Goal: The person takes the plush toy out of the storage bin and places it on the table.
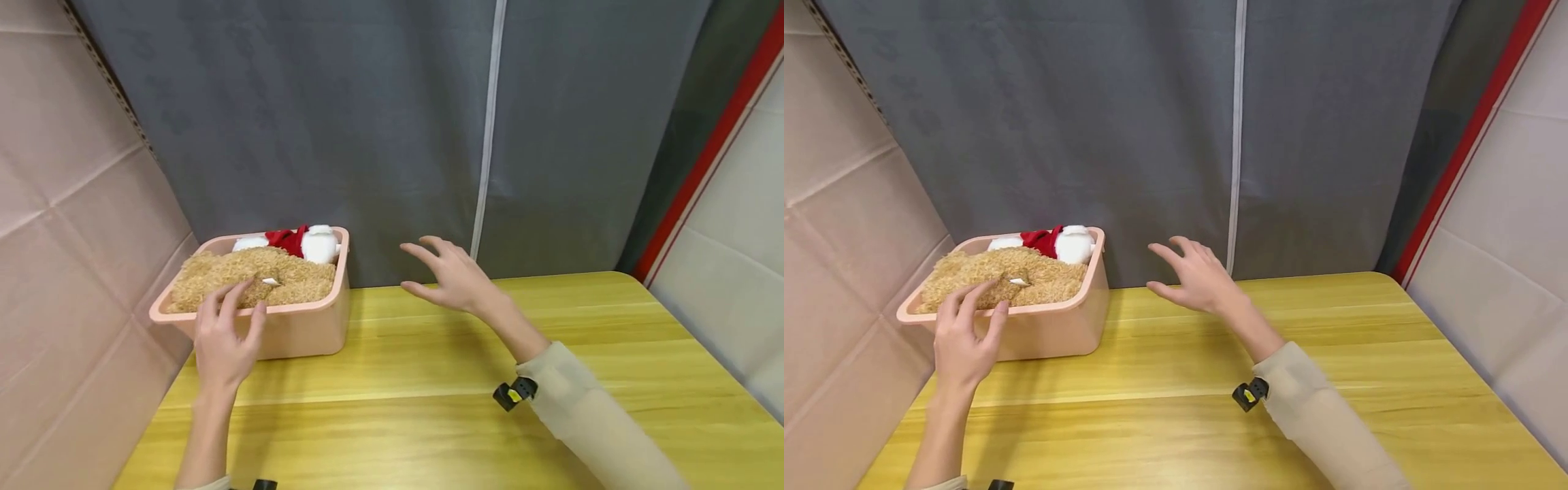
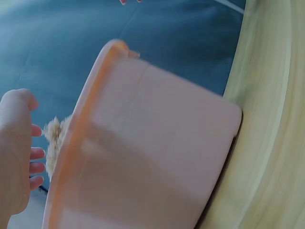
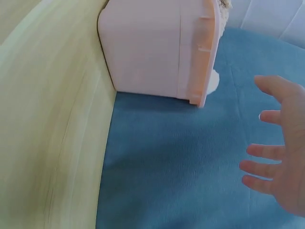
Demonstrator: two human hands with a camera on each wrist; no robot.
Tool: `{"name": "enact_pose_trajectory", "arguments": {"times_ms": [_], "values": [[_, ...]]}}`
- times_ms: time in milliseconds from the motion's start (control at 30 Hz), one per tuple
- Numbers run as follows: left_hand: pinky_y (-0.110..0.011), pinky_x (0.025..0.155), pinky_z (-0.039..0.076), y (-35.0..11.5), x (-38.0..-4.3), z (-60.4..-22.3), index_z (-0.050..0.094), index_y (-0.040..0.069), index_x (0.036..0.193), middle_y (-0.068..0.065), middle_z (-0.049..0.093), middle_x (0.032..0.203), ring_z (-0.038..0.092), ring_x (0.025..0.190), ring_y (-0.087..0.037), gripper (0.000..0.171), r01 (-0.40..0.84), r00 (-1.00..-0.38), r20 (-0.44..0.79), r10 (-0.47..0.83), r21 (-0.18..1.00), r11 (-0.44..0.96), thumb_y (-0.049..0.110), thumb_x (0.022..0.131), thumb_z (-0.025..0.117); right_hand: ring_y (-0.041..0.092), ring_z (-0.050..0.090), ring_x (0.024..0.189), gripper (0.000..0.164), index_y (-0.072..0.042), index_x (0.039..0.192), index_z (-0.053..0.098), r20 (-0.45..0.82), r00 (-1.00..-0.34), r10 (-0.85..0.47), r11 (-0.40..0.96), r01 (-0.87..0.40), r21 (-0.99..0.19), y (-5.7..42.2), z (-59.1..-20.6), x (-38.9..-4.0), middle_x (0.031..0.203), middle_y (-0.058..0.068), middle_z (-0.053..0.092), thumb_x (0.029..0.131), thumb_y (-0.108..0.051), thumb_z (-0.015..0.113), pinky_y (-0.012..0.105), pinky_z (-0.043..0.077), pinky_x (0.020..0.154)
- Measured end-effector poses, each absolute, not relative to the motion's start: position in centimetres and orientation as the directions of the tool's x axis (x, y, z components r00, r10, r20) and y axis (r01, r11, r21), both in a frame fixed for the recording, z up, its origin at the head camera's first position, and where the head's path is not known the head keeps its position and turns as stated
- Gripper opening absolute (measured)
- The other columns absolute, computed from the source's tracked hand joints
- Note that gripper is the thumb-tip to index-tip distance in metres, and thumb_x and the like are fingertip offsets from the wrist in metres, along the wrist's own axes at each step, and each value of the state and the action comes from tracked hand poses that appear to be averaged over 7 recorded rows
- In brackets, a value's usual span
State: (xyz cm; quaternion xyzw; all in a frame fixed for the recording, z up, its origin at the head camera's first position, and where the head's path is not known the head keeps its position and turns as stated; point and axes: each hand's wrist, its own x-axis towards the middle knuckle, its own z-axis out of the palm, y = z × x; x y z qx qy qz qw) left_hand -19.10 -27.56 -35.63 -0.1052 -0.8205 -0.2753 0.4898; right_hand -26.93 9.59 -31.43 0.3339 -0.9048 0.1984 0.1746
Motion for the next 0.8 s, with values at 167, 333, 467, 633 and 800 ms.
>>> {"name": "enact_pose_trajectory", "arguments": {"times_ms": [167, 333, 467, 633, 800], "values": [[-0.062, 0.091, 0.035, -29.6, -18.5, -35.9, 0.067, 0.001, 0.122, -0.028, 0.056, 0.12, 0.049, 0.114, -0.047, 0.041, 0.345, -0.512, 0.827, -0.231, 0.444, 0.827, 0.024, 0.089, 0.063, 0.039, 0.051, 0.127, 0.066, -0.023, 0.15, 0.048, 0.46, -0.697, -0.55, 0.671, -0.697, -0.253, 7.2, -31.0, -27.3, 0.146, 0.016, 0.047, 0.093, -0.051, 0.065, 0.056, 0.04, 0.105], [-0.059, 0.087, 0.033, -31.4, -18.6, -36.4, 0.066, -0.002, 0.119, -0.031, 0.05, 0.126, 0.044, 0.117, -0.044, 0.039, 0.251, -0.474, 0.796, -0.376, 0.531, 0.809, 0.022, 0.088, 0.063, 0.036, 0.05, 0.128, 0.066, -0.022, 0.151, 0.047, 0.442, -0.692, -0.57, 0.659, -0.707, -0.257, 5.7, -30.2, -27.7, 0.146, 0.015, 0.047, 0.094, -0.05, 0.064, 0.054, 0.039, 0.107], [-0.056, 0.09, 0.03, -33.0, -18.7, -36.7, 0.065, -0.004, 0.118, -0.032, 0.049, 0.124, 0.042, 0.115, -0.045, 0.04, 0.232, -0.455, 0.791, -0.41, 0.55, 0.802, 0.02, 0.087, 0.065, 0.034, 0.05, 0.128, 0.065, -0.022, 0.151, 0.047, 0.43, -0.676, -0.598, 0.641, -0.726, -0.249, 4.5, -29.6, -27.9, 0.145, 0.014, 0.048, 0.094, -0.049, 0.064, 0.053, 0.04, 0.107], [-0.054, 0.096, 0.027, -35.0, -18.3, -36.7, 0.063, -0.004, 0.12, -0.029, 0.043, 0.121, 0.037, 0.118, -0.043, 0.041, 0.188, -0.545, 0.735, -0.404, 0.577, 0.795, 0.023, 0.089, 0.065, 0.032, 0.052, 0.125, 0.066, -0.021, 0.151, 0.047, 0.431, -0.648, -0.627, 0.614, -0.753, -0.237, 2.8, -28.7, -28.1, 0.142, 0.013, 0.05, 0.094, -0.048, 0.064, 0.051, 0.043, 0.104], [-0.054, 0.101, 0.024, -36.3, -18.1, -37.1, 0.063, -0.005, 0.118, -0.028, 0.039, 0.131, 0.031, 0.127, -0.04, 0.04, 0.169, -0.636, 0.666, -0.389, 0.612, 0.772, 0.027, 0.094, 0.064, 0.03, 0.052, 0.123, 0.066, -0.023, 0.154, 0.044, 0.418, -0.63, -0.655, 0.59, -0.771, -0.239, 1.3, -28.1, -28.4, 0.141, 0.012, 0.05, 0.095, -0.046, 0.064, 0.048, 0.043, 0.104]]}}
